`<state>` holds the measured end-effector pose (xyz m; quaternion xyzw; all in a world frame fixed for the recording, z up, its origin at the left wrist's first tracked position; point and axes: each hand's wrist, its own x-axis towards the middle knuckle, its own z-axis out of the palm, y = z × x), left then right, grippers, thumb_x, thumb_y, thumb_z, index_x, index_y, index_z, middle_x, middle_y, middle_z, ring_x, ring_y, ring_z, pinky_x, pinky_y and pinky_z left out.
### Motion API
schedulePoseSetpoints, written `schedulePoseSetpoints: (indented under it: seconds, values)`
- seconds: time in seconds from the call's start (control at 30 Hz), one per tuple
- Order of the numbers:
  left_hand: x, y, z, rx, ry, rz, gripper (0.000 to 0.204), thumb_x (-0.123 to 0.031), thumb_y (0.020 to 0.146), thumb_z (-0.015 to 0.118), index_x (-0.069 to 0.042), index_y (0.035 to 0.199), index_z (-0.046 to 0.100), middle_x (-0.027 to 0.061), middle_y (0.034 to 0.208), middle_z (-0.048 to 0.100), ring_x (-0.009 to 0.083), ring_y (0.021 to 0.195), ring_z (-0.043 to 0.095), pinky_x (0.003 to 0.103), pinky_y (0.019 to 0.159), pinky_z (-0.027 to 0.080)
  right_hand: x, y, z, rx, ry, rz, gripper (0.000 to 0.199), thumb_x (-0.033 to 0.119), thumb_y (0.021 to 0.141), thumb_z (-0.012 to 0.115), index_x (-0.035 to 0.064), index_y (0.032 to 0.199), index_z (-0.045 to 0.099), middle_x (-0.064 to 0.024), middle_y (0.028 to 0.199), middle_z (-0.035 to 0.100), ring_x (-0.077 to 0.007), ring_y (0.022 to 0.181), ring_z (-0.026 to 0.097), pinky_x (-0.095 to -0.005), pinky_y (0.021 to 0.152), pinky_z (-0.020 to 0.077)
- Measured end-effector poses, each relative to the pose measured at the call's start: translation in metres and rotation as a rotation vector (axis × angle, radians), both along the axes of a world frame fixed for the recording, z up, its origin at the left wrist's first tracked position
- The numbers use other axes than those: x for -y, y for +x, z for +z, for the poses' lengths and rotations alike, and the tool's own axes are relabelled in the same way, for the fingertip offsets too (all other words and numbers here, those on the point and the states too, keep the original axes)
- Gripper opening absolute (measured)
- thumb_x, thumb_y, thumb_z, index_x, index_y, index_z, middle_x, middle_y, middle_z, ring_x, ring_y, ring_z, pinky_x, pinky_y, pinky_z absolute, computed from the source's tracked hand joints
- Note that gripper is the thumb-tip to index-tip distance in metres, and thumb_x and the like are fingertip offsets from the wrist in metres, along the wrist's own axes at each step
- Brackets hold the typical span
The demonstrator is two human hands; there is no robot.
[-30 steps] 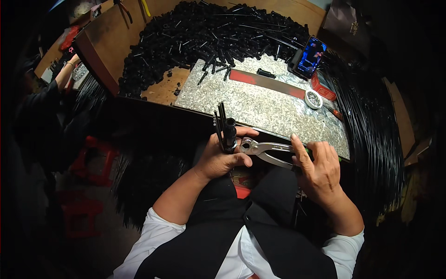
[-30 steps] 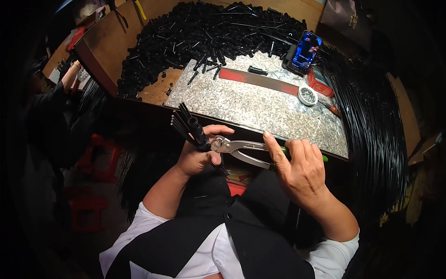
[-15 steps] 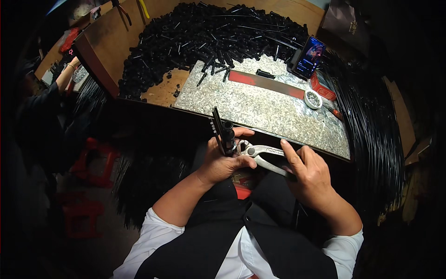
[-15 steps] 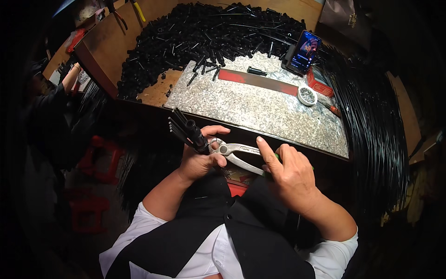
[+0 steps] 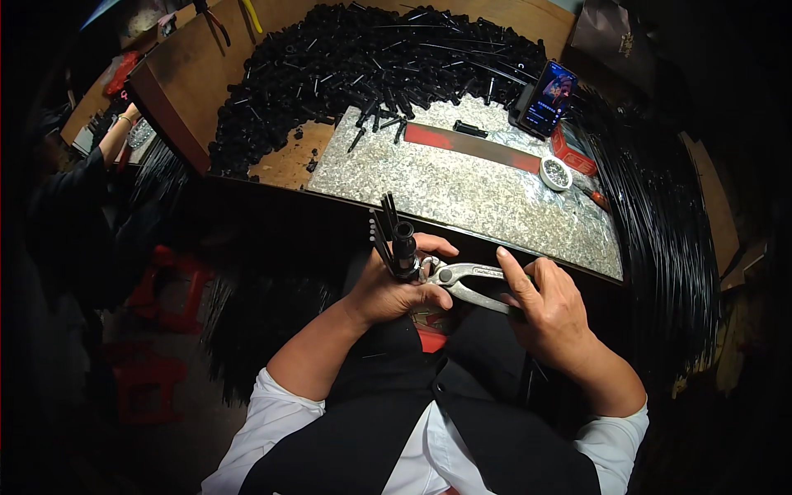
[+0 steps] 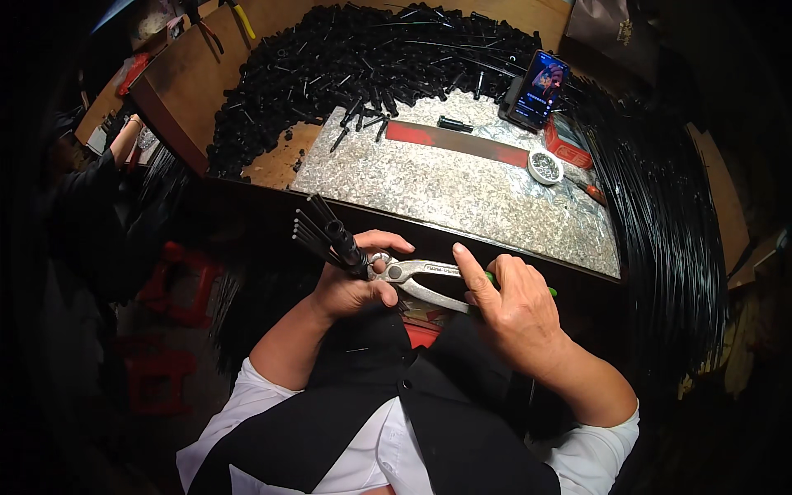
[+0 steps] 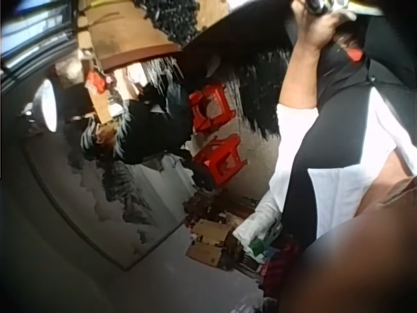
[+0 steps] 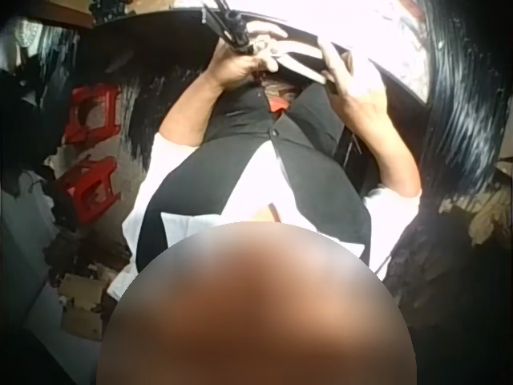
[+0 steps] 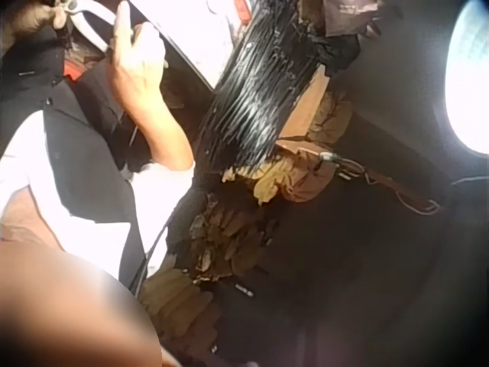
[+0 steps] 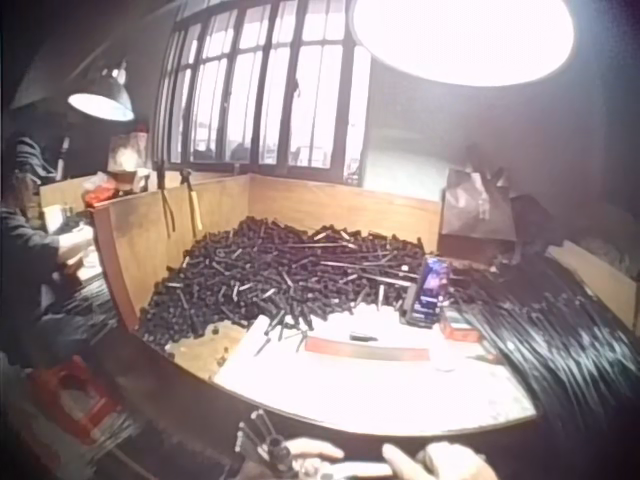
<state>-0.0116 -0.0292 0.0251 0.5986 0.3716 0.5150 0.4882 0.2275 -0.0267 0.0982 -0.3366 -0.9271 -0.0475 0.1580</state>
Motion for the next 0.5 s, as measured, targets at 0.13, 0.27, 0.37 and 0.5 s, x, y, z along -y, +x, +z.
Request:
schedulePoseSetpoints:
  seconds: [0.13, 0.27, 0.37, 0.5]
  values:
    - [0.0012, 0.0011, 0.0001, -0.015, 0.002, 0.004, 0.066, -0.030, 0.049, 0.090, -0.005, 0.105, 0.065, -0.0065, 0.090, 0.056, 0.0021, 0.069, 0.041, 0.018, 0.062, 0.037, -0.0001, 0.0001, -0.0005, -0.005, 0.013, 0.004, 0.071, 0.003, 0.066, 0.073, 0.0066, 0.132, 0.048, -0.0086, 0.077, 0.044, -0.0227, 0.065, 0.047, -0.0352, 0.058, 0.0409]
    - [0.0016, 0.0031, -0.0017, 0.002, 0.010, 0.021, 0.066, -0.031, 0.050, 0.090, -0.005, 0.105, 0.064, -0.0066, 0.089, 0.055, 0.0023, 0.069, 0.040, 0.018, 0.062, 0.036, -0.0009, 0.0018, -0.0005, 0.024, 0.057, 0.021, 0.067, 0.002, 0.067, 0.071, 0.0049, 0.130, 0.050, -0.0077, 0.073, 0.042, -0.0217, 0.061, 0.046, -0.0345, 0.055, 0.0403]
    - [0.0018, 0.0038, -0.0035, 0.001, 0.000, 0.022, 0.067, -0.034, 0.050, 0.090, -0.005, 0.104, 0.064, -0.0065, 0.088, 0.055, 0.0025, 0.068, 0.039, 0.018, 0.061, 0.036, -0.0019, 0.0039, 0.0005, 0.073, 0.165, 0.032, 0.063, 0.000, 0.069, 0.068, 0.0040, 0.129, 0.051, -0.0071, 0.069, 0.041, -0.0209, 0.057, 0.046, -0.0338, 0.051, 0.0394]
    - [0.0031, 0.0039, 0.0000, -0.092, 0.062, 0.041, 0.070, -0.037, 0.050, 0.090, -0.004, 0.105, 0.064, -0.0069, 0.086, 0.054, 0.0023, 0.068, 0.039, 0.018, 0.061, 0.036, 0.0010, 0.0050, 0.0030, 0.036, 0.034, 0.029, 0.060, -0.001, 0.069, 0.065, 0.0034, 0.128, 0.052, -0.0073, 0.068, 0.040, -0.0205, 0.056, 0.046, -0.0336, 0.048, 0.0384]
